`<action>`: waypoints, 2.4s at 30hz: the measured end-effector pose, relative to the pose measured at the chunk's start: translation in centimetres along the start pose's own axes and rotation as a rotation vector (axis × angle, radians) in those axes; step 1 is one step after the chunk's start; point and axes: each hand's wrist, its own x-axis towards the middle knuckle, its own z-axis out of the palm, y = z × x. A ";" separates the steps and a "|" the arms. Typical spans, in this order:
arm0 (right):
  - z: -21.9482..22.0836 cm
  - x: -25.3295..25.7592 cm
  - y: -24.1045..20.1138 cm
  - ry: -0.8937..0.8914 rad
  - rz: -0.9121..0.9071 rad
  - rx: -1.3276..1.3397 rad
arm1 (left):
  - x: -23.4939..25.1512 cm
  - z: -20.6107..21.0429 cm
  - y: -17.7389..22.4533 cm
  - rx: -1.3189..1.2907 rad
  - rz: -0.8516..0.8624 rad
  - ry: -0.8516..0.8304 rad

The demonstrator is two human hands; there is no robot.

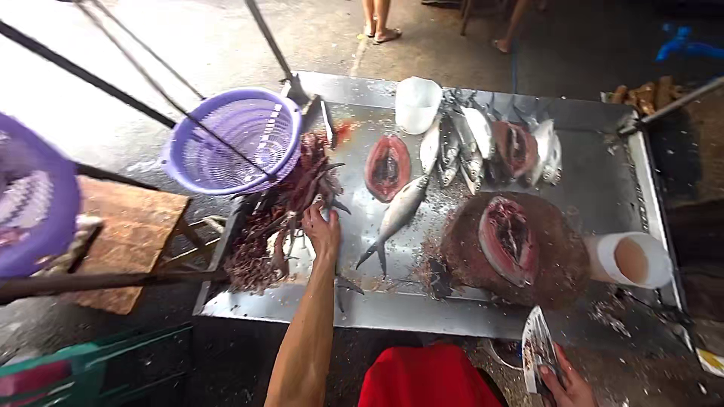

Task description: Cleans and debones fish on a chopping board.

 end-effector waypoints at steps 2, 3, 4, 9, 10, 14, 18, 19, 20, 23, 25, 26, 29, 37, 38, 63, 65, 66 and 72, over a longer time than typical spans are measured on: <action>-0.3 0.6 0.5 0.052 -0.018 0.038 | -4.6 4.5 4.8 -0.053 0.160 -0.202; -0.5 1.2 0.5 0.060 -0.020 0.048 | -6.9 6.8 7.4 -0.059 0.245 -0.297; -0.9 1.6 0.3 0.058 -0.018 0.056 | -9.3 9.3 10.0 -0.052 0.334 -0.380; -3.0 2.5 0.8 -0.001 -0.075 0.028 | -17.5 21.2 19.9 0.087 0.695 -0.549; -3.6 2.3 1.4 -0.005 -0.088 0.027 | -18.2 22.8 21.2 0.120 0.727 -0.549; -5.8 1.0 5.6 -0.003 0.002 0.096 | -19.5 27.6 24.5 0.305 0.909 -0.486; -7.5 -0.8 10.9 -0.003 0.113 0.102 | -18.9 29.7 26.8 0.460 1.081 -0.507; -8.0 -1.0 11.8 -0.021 0.117 0.080 | -19.0 30.0 27.1 0.477 1.096 -0.500; -8.6 -1.1 12.5 -0.038 0.113 0.059 | -19.4 30.0 27.1 0.470 1.090 -0.478; -9.5 -1.2 14.0 -0.049 0.094 0.075 | -22.6 29.4 25.3 0.430 1.028 -0.396; -9.9 -0.5 14.3 -0.051 0.074 0.103 | -26.1 27.9 23.5 0.446 0.962 -0.436; -10.2 0.3 14.2 -0.051 0.041 0.109 | -28.0 27.1 22.7 0.441 0.919 -0.464; -10.2 3.3 13.3 -0.013 -0.114 0.097 | -34.0 24.2 19.9 0.349 0.856 -0.552; -8.1 13.1 -0.3 -0.154 -0.335 0.034 | -25.6 20.2 18.6 0.120 0.774 -0.471; -7.2 14.5 -2.4 -0.179 -0.358 0.023 | -23.7 20.8 18.6 0.149 0.755 -0.467; -0.9 23.8 -12.0 -0.224 -0.347 -0.359 | -20.3 23.6 18.8 0.475 0.856 -0.552; -0.5 24.2 -12.9 -0.186 -0.328 -0.346 | -20.4 23.6 18.8 0.487 0.854 -0.555; -0.2 24.4 -13.3 -0.172 -0.317 -0.336 | -20.4 23.7 18.8 0.491 0.856 -0.550; -0.9 23.9 -13.0 -0.232 -0.343 -0.403 | -20.2 23.6 18.6 0.475 0.875 -0.544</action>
